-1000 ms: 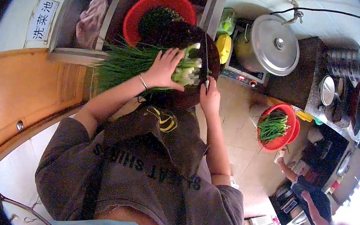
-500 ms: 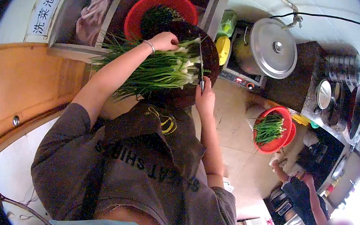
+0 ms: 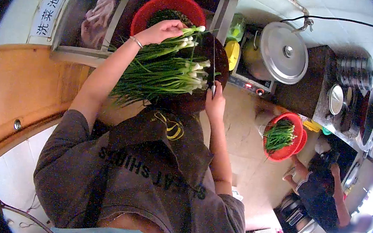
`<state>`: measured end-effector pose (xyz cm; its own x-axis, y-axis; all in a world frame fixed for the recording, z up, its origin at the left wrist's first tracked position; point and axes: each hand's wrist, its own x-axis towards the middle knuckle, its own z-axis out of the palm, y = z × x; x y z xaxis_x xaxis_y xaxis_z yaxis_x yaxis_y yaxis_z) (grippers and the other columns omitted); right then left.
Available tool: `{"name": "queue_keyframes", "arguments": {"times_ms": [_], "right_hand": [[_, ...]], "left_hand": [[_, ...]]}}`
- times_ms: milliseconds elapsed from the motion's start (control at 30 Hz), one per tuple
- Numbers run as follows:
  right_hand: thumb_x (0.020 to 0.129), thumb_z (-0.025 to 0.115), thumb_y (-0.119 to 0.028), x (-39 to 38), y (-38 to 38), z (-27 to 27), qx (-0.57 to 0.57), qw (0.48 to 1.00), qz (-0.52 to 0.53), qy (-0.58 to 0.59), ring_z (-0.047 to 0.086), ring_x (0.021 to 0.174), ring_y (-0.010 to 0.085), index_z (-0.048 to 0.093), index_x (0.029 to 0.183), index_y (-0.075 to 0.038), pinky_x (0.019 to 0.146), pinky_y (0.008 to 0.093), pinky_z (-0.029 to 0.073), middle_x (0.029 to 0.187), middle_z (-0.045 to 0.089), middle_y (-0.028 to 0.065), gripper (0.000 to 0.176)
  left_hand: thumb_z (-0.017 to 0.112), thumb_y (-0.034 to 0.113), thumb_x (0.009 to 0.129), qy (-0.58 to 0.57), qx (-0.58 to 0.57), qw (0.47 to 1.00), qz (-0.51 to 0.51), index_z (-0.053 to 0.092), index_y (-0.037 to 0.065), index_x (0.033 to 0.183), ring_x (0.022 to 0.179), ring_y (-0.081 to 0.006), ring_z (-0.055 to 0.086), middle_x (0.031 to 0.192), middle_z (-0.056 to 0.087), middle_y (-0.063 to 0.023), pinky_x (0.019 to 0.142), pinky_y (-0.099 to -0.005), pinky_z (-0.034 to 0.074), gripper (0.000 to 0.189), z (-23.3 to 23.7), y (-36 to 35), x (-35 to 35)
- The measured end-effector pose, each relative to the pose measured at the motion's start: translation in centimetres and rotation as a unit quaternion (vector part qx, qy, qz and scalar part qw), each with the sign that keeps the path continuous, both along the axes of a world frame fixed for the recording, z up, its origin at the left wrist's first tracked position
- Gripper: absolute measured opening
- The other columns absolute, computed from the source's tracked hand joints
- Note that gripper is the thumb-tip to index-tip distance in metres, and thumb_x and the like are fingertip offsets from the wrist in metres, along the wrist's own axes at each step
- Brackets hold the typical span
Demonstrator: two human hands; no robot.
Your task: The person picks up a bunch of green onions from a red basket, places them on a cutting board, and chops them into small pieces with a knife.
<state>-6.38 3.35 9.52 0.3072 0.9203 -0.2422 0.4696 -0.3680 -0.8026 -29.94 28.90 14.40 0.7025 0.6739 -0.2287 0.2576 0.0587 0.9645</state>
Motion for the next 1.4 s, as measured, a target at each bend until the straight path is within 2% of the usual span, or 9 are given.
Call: {"name": "queue_keyframes", "arguments": {"times_ms": [100, 233, 433, 467, 633, 867, 1000, 1167, 1400], "right_hand": [[0.091, 0.055, -0.016, 0.3, 0.2, -0.1, 0.005, 1.000, 0.001, -0.016, 0.063, 0.086, 0.0424, 0.047, 0.127, -0.007, 0.072, 0.0470, 0.049, 0.093, 0.064, 0.0255, 0.038], [0.091, 0.054, -0.016, 0.4, 0.2, 0.0, 0.000, 1.000, -0.001, -0.025, 0.063, 0.087, 0.0426, 0.048, 0.127, -0.006, 0.073, 0.0462, 0.050, 0.093, 0.064, 0.0255, 0.037], [0.091, 0.055, -0.017, 0.8, 0.1, -0.2, 0.007, 1.000, -0.021, -0.013, 0.063, 0.087, 0.0427, 0.048, 0.127, -0.003, 0.072, 0.0460, 0.050, 0.094, 0.065, 0.0259, 0.039], [0.091, 0.055, -0.017, 0.9, 0.2, -0.4, 0.009, 1.000, -0.023, -0.013, 0.063, 0.087, 0.0427, 0.048, 0.127, -0.003, 0.072, 0.0460, 0.050, 0.094, 0.065, 0.0259, 0.039], [0.092, 0.054, -0.018, 0.8, 0.1, -0.6, 0.005, 0.999, -0.017, -0.040, 0.063, 0.086, 0.0437, 0.047, 0.128, -0.003, 0.072, 0.0481, 0.050, 0.095, 0.064, 0.0269, 0.040], [0.091, 0.053, -0.017, 0.5, -0.1, 0.0, 0.034, 0.999, -0.011, -0.035, 0.062, 0.083, 0.0444, 0.045, 0.128, -0.005, 0.070, 0.0493, 0.050, 0.094, 0.064, 0.0272, 0.040], [0.091, 0.053, -0.016, 0.6, 0.0, -0.1, 0.022, 0.999, -0.017, -0.023, 0.063, 0.083, 0.0442, 0.046, 0.127, -0.005, 0.070, 0.0492, 0.050, 0.094, 0.064, 0.0266, 0.039], [0.090, 0.054, -0.015, 0.7, 0.3, -0.1, 0.026, 0.999, -0.008, -0.027, 0.063, 0.083, 0.0437, 0.047, 0.126, -0.005, 0.070, 0.0484, 0.050, 0.094, 0.064, 0.0264, 0.038], [0.089, 0.056, -0.014, 1.1, 0.5, 1.0, 0.119, 0.990, -0.021, -0.070, 0.063, 0.085, 0.0425, 0.053, 0.121, -0.004, 0.073, 0.0473, 0.051, 0.095, 0.065, 0.0251, 0.034]], "left_hand": [[0.060, 0.022, 0.093, 0.084, 0.090, 0.988, -0.096, 0.058, 0.003, 0.100, 0.083, -0.0090, 0.055, 0.087, 0.061, -0.0014, 0.076, -0.0277, 0.046, 0.020, 0.0, 0.6, -0.4], [0.070, 0.019, 0.079, 0.368, 0.301, 0.856, -0.206, 0.062, 0.006, 0.083, 0.086, -0.0311, 0.058, 0.092, 0.058, -0.0115, 0.072, -0.0443, 0.048, 0.016, -1.5, 0.2, -0.6], [0.069, 0.019, 0.078, 0.486, 0.310, 0.789, -0.214, 0.062, 0.011, 0.109, 0.115, -0.0307, 0.053, 0.125, 0.052, -0.0124, 0.086, -0.0457, 0.051, 0.033, 0.4, 0.1, 0.8], [0.064, 0.019, 0.080, 0.438, 0.323, 0.822, -0.169, 0.053, 0.011, 0.126, 0.128, -0.0323, 0.044, 0.141, 0.041, -0.0148, 0.098, -0.0444, 0.046, 0.047, -0.4, 0.1, 0.6], [0.059, 0.020, 0.085, 0.270, 0.398, 0.867, -0.133, 0.045, 0.006, 0.132, 0.129, -0.0328, 0.042, 0.143, 0.039, -0.0167, 0.106, -0.0403, 0.038, 0.051, -4.7, 1.3, 2.3], [0.066, 0.026, 0.085, 0.361, 0.288, 0.881, -0.105, 0.066, 0.004, 0.096, 0.082, -0.0305, 0.065, 0.086, 0.068, -0.0137, 0.075, -0.0415, 0.052, 0.025, -5.8, 0.1, 1.8], [0.068, 0.035, 0.084, 0.221, 0.104, 0.966, -0.084, 0.067, 0.005, 0.107, 0.092, -0.0245, 0.065, 0.098, 0.069, -0.0125, 0.083, -0.0375, 0.051, 0.038, -7.3, 0.1, 1.3], [0.072, 0.035, 0.077, 0.322, 0.171, 0.930, -0.048, 0.068, 0.002, 0.098, 0.080, -0.0237, 0.066, 0.090, 0.069, -0.0147, 0.076, -0.0337, 0.051, 0.040, -6.9, -0.4, 2.1], [0.070, 0.020, 0.079, 0.102, 0.148, 0.978, 0.102, 0.064, 0.000, 0.097, 0.081, -0.0154, 0.062, 0.087, 0.066, -0.0086, 0.075, -0.0310, 0.048, 0.027, -5.5, -1.8, 0.4]]}}
